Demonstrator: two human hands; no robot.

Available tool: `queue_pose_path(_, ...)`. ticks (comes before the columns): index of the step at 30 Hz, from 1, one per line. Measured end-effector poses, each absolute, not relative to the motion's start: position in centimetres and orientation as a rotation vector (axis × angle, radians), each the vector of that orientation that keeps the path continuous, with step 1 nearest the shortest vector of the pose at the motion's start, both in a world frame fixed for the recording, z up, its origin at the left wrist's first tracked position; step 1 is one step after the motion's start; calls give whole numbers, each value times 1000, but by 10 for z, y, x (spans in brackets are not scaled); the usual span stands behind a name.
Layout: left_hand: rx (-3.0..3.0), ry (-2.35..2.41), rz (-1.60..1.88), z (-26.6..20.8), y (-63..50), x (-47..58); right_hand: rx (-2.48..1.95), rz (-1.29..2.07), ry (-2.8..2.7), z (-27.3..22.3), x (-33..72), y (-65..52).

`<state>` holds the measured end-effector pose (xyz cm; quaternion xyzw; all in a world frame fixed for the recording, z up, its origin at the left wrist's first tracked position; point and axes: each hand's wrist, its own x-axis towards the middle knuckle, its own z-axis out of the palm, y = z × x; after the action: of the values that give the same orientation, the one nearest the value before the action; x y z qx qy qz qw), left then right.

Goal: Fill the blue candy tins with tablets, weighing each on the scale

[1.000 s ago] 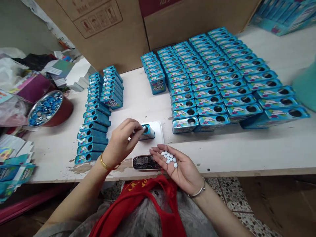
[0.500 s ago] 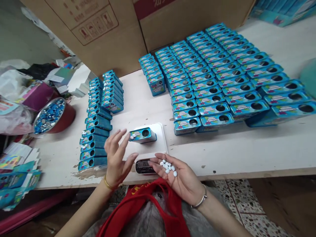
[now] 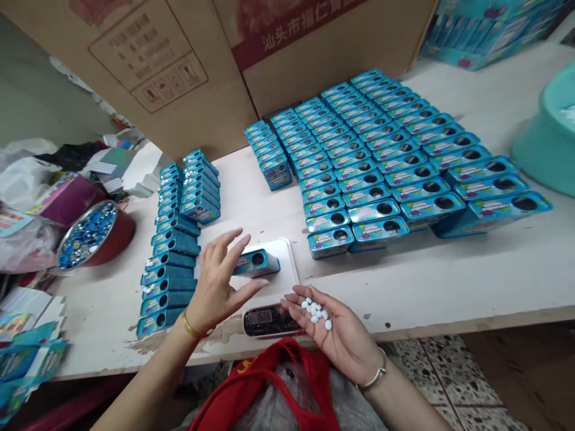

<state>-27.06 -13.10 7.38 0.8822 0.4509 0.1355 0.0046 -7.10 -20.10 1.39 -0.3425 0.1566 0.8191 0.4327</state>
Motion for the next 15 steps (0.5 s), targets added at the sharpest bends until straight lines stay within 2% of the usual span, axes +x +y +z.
queue_pose_path(3, 2721, 1324, 199, 81, -104, -276, -866, 2005, 414, 11, -71, -195)
queue_pose_path(8, 2753, 1410, 304, 80, -11, -264, -843, 1995, 389, 10, -74, -179)
queue_pose_path(15, 2943, 1383, 175, 48, 89, -222, -867, 1977, 464, 1, -63, -170)
